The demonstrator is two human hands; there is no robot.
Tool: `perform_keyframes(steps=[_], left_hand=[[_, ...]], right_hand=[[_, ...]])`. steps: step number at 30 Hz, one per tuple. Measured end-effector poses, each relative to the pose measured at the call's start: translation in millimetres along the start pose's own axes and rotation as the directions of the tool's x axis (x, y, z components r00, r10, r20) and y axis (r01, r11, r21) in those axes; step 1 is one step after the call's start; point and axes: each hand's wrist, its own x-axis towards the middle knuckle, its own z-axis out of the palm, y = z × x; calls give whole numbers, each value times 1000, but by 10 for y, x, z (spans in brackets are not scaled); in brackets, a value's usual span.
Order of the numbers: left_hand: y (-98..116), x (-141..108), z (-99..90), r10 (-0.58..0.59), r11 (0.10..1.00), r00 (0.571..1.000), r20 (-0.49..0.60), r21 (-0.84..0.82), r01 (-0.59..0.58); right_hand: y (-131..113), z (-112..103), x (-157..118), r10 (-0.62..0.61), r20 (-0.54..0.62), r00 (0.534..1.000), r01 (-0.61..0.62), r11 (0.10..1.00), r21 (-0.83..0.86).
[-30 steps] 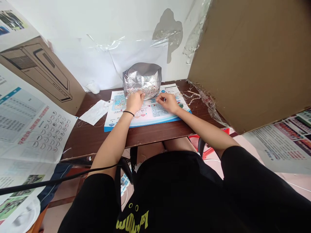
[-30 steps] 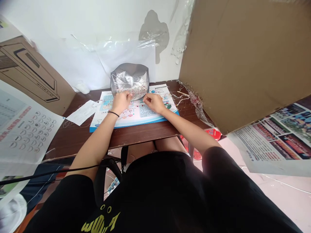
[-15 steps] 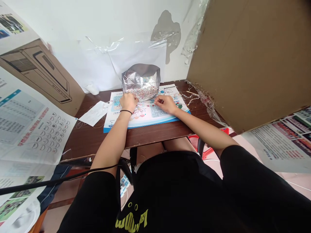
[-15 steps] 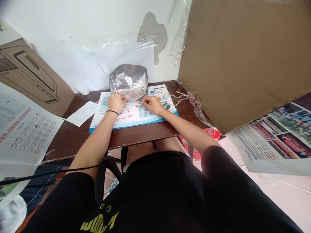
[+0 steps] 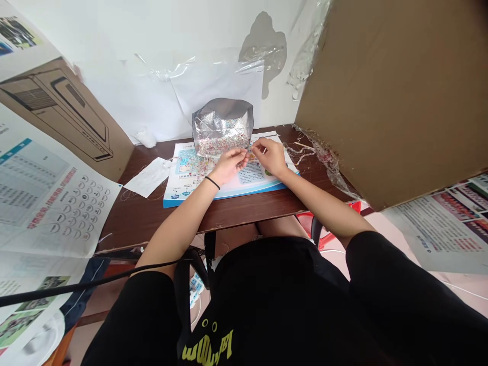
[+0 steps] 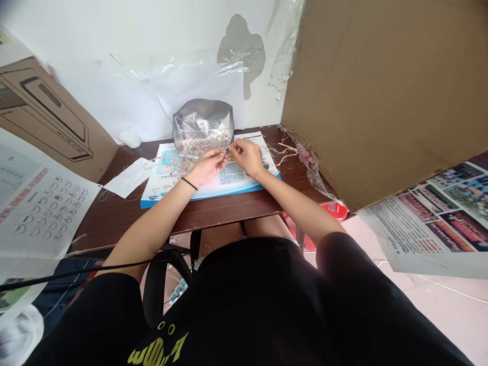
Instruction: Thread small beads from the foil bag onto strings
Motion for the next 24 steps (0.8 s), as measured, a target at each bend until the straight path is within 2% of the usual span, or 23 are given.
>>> perform_keyframes(steps=[2,5,24], left_hand=[[-33,7,11,-59,996,998,36,-57,61],[-27,25,-23,-92,990,995,33,-108,95],[23,9,-17,-121,984,993,14,-129,122]], right_hand=[[0,3,-4,-32,19,999,33,999,-18],[4,32,-20,-69,80,994,72,997,-37],[37,62,-29,-130,92,987,134,990,-42]])
